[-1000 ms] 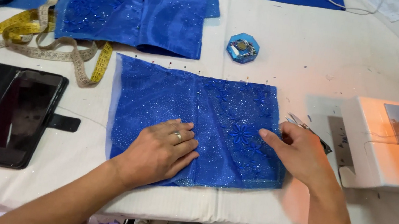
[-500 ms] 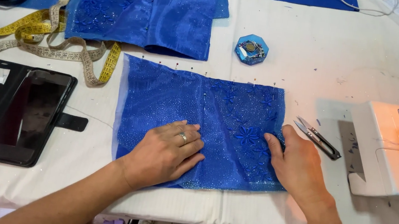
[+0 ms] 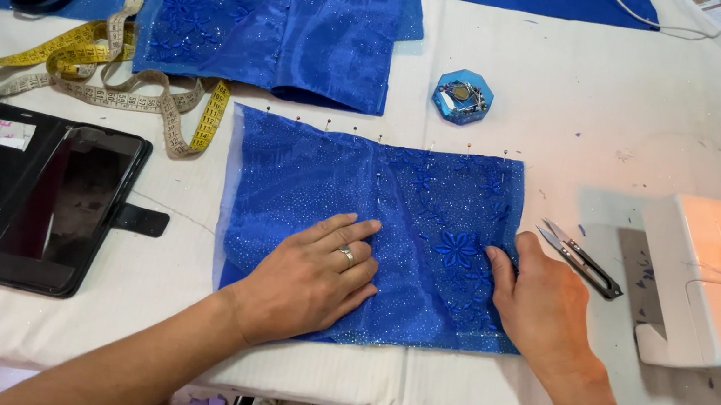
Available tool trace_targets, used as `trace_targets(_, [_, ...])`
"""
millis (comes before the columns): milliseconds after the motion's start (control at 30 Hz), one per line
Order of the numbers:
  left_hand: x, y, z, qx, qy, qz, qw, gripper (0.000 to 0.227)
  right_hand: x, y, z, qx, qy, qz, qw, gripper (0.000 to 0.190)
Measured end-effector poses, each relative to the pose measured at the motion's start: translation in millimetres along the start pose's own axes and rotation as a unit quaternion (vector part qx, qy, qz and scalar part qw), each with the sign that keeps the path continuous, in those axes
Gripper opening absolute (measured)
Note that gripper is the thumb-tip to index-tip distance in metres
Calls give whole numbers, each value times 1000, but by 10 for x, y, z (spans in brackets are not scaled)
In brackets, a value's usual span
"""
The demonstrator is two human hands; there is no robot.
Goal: The person aligns the edges of a blue glittery fabric piece and secures them by inserting pins from a small container. They fold the fabric edges inward and place multiple pins along the seam to hold the layers together.
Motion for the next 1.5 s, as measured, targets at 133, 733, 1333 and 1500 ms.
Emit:
trace_targets(133, [9, -13, -59, 0, -12, 1, 1000, 23, -7, 2, 0, 7, -3, -6, 1000, 39])
trace_targets(733, [64, -20, -148, -4, -61, 27, 998, 20, 101, -28, 389, 101, 91, 19, 991, 36])
trace_targets(1333, [61, -81, 17, 76, -93, 6, 993, 24, -209, -1046, -94, -115, 40, 502, 857, 63])
trace_targets(1500, [65, -98, 10, 77, -99, 1, 992, 26, -223, -1056, -82, -113, 24, 495, 861, 64])
Point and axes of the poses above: each hand's wrist, its own x-axis away from the middle knuckle, its own z-axis out of the back of the hand, y = z × x, the point moved 5 cm from there along -x, towards the middle knuckle
